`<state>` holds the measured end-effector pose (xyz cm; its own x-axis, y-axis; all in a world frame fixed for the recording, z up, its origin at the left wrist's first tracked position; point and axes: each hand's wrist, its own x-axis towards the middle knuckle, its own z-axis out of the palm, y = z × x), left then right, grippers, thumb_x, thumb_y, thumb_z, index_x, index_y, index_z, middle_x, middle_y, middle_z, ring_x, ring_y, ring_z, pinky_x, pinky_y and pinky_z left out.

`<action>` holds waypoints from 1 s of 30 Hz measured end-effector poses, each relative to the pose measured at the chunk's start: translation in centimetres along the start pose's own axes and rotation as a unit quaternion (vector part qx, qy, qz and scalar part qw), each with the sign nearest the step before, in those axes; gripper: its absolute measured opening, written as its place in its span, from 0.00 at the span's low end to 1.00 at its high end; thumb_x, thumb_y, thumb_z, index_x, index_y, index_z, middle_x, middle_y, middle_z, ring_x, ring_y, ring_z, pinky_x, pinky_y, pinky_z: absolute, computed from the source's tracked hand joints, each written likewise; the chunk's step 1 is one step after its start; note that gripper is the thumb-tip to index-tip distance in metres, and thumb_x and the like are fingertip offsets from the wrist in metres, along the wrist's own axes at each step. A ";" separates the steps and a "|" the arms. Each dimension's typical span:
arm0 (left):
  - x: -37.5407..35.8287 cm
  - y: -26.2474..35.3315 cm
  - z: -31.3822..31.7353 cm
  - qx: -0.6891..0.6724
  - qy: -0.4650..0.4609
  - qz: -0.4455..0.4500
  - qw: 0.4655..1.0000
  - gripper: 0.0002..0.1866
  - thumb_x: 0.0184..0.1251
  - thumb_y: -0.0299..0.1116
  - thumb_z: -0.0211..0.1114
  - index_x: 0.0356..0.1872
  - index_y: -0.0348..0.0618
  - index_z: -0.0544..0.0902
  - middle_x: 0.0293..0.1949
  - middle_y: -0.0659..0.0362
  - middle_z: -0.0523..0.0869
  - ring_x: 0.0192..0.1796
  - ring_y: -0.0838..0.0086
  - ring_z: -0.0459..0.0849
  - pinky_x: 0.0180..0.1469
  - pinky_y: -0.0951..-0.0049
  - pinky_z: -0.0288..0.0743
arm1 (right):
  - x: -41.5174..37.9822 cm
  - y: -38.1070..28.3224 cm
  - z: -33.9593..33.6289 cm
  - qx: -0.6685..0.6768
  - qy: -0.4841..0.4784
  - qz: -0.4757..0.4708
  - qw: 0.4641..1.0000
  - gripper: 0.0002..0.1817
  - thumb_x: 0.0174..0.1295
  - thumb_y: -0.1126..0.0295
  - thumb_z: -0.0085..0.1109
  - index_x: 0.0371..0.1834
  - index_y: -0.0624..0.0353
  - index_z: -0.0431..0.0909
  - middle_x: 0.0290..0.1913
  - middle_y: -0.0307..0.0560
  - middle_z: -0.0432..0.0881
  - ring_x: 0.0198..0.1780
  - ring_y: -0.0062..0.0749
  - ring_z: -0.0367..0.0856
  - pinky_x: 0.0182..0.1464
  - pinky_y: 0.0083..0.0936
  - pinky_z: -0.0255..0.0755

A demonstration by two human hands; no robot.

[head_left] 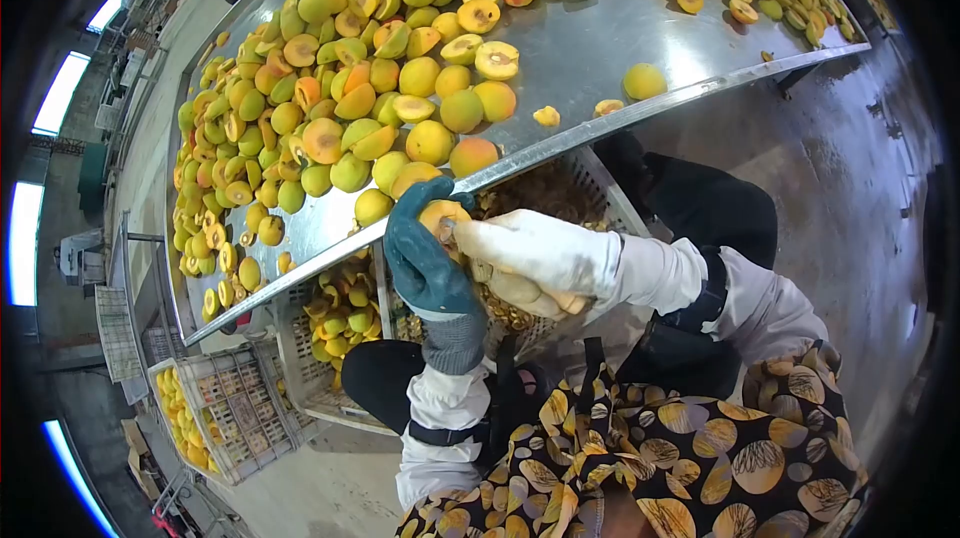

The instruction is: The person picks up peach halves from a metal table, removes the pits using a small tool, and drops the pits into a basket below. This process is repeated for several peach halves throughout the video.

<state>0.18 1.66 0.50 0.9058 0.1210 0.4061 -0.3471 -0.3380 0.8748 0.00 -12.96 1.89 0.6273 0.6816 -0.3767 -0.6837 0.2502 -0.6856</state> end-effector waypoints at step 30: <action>8.7 -8.9 -12.7 0.526 -0.079 -0.033 0.846 0.28 0.63 0.54 0.68 0.49 0.37 0.86 0.46 0.41 0.87 0.49 0.50 0.87 0.53 0.58 0.78 | 1.0 1.5 -3.3 -0.758 0.095 -0.099 0.638 0.26 0.66 0.41 0.56 0.30 0.55 0.83 0.23 0.53 0.83 0.27 0.51 0.85 0.30 0.42 0.78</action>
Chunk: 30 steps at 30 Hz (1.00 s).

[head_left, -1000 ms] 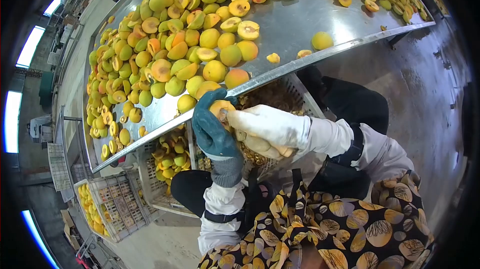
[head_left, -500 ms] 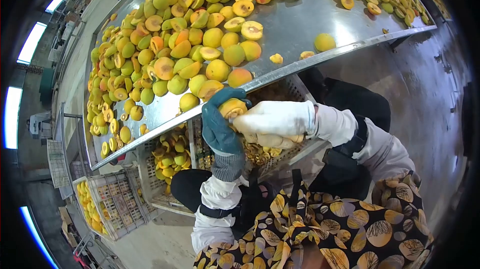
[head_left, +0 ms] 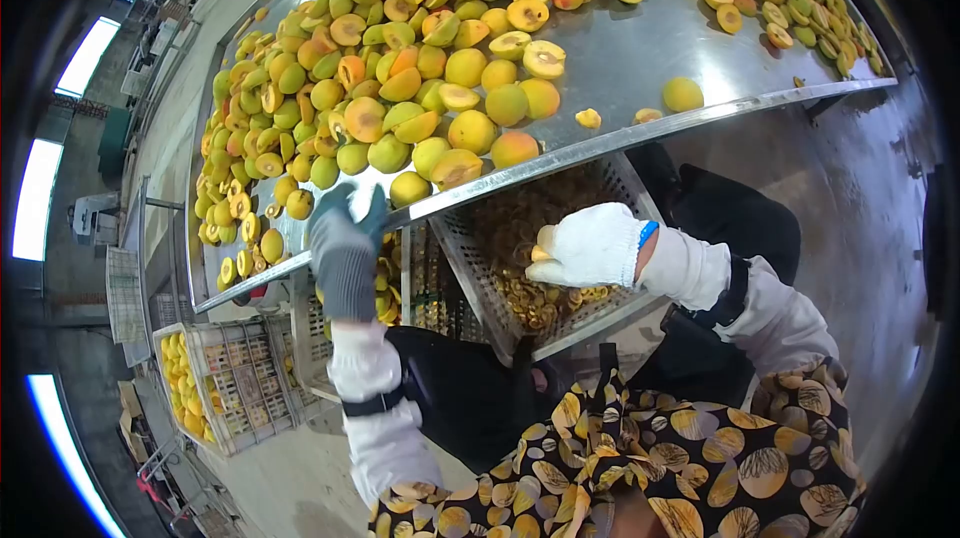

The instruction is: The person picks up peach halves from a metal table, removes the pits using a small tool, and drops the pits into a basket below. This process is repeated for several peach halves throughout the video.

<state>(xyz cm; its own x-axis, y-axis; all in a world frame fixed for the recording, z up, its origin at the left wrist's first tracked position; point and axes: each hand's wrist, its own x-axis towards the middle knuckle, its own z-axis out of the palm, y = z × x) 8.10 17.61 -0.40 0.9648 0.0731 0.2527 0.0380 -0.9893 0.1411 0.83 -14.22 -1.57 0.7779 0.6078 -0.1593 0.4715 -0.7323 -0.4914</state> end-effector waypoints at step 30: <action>-7.1 12.5 3.6 -0.872 -0.091 -0.078 0.474 0.17 0.79 0.34 0.57 0.61 0.38 0.71 0.60 0.47 0.80 0.59 0.63 0.81 0.62 0.61 0.77 | 0.9 -3.3 -2.1 0.188 0.144 0.078 0.968 0.29 0.71 0.42 0.49 0.37 0.61 0.80 0.33 0.61 0.85 0.38 0.58 0.85 0.39 0.47 0.78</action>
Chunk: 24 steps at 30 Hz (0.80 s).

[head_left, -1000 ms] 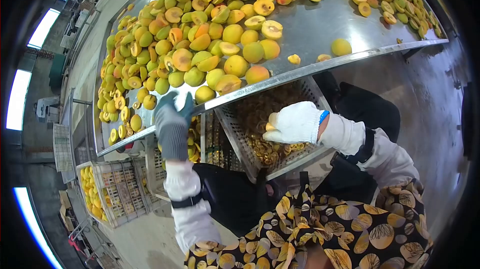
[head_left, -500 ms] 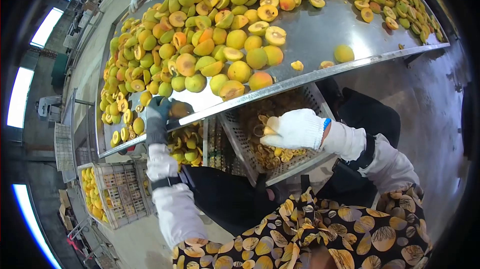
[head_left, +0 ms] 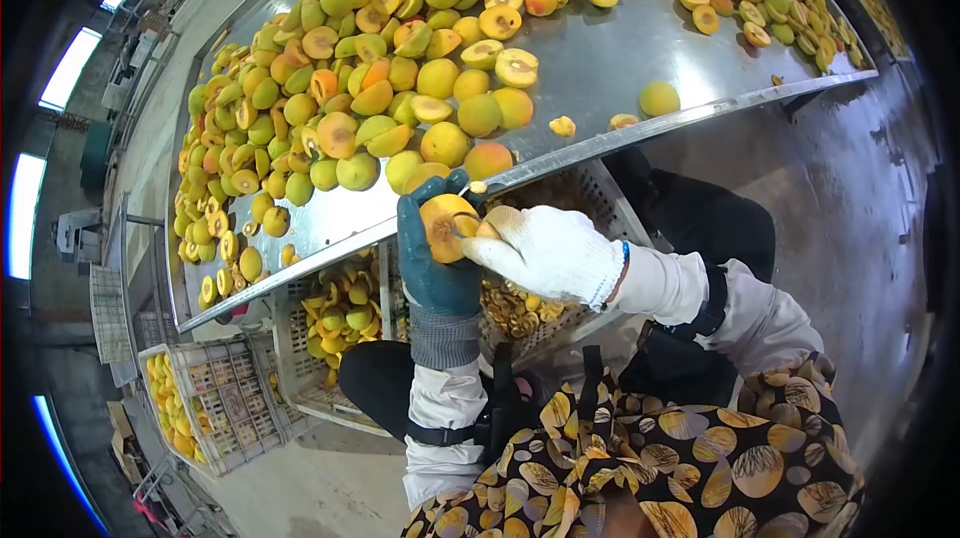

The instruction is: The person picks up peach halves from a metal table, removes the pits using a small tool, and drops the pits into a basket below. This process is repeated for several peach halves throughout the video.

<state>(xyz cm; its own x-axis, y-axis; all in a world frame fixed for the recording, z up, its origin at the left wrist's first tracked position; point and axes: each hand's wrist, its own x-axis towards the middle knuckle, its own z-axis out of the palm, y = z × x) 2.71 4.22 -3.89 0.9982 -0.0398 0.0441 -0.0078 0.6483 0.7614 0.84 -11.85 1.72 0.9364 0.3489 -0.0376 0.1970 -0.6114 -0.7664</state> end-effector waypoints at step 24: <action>-0.2 0.7 3.8 0.215 -0.024 0.063 0.974 0.33 0.85 0.55 0.36 0.49 0.33 0.81 0.43 0.50 0.86 0.44 0.68 0.84 0.52 0.67 0.78 | 1.2 3.3 0.3 0.707 -0.362 0.161 0.585 0.26 0.74 0.41 0.48 0.34 0.53 0.73 0.13 0.30 0.64 0.09 0.15 0.61 0.09 0.17 0.51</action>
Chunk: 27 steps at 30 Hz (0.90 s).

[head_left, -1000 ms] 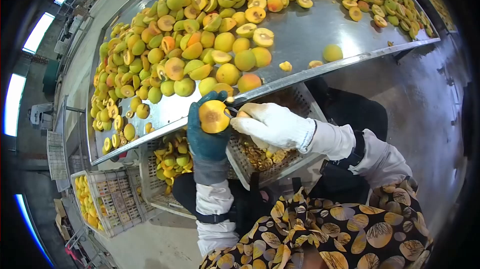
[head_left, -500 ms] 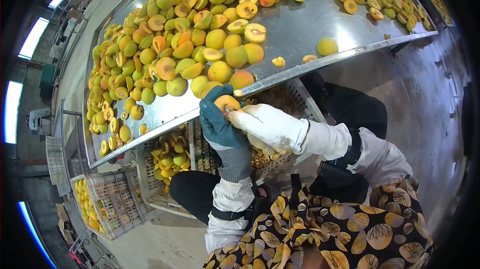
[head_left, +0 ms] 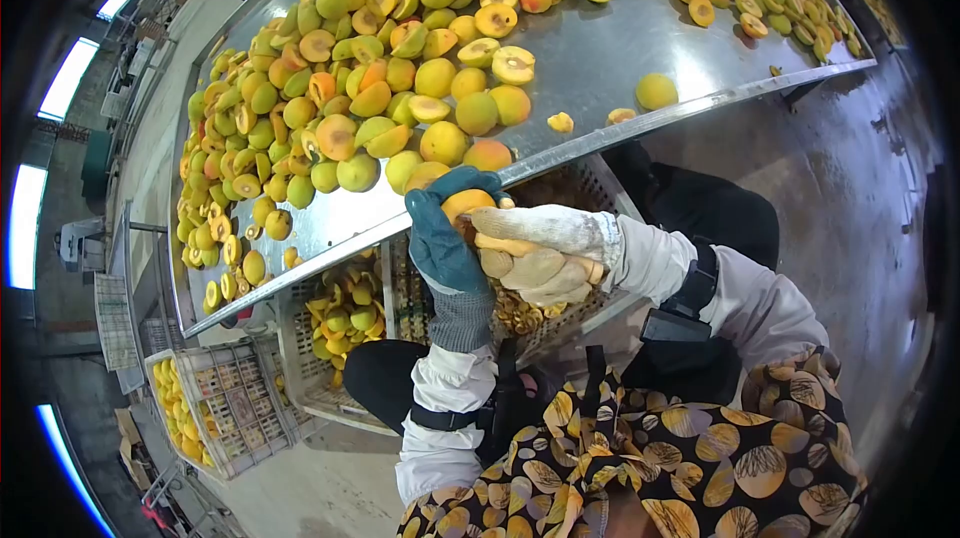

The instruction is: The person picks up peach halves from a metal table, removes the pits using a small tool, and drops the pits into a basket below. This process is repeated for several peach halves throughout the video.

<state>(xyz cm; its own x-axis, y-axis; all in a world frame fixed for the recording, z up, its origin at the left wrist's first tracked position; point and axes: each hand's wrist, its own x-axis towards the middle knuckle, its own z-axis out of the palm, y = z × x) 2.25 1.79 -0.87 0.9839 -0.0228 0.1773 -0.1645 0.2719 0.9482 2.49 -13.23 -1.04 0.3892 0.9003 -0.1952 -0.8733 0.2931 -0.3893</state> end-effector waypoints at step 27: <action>17.2 -0.5 -29.6 0.709 -0.006 0.004 0.705 0.28 0.61 0.48 0.72 0.55 0.38 0.83 0.47 0.42 0.88 0.50 0.49 0.87 0.54 0.58 0.80 | -0.9 1.6 -1.8 -0.851 0.237 0.120 0.453 0.28 0.64 0.40 0.53 0.33 0.54 0.87 0.30 0.53 0.87 0.35 0.52 0.87 0.35 0.48 0.79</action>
<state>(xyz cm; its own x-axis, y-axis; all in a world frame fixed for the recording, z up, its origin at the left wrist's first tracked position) 21.31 29.73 -6.12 0.9833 -0.0377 0.1779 -0.0832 -0.9631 0.2559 1.28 -14.15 -3.13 0.7141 0.5527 -0.4296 0.4279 -0.8303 -0.3571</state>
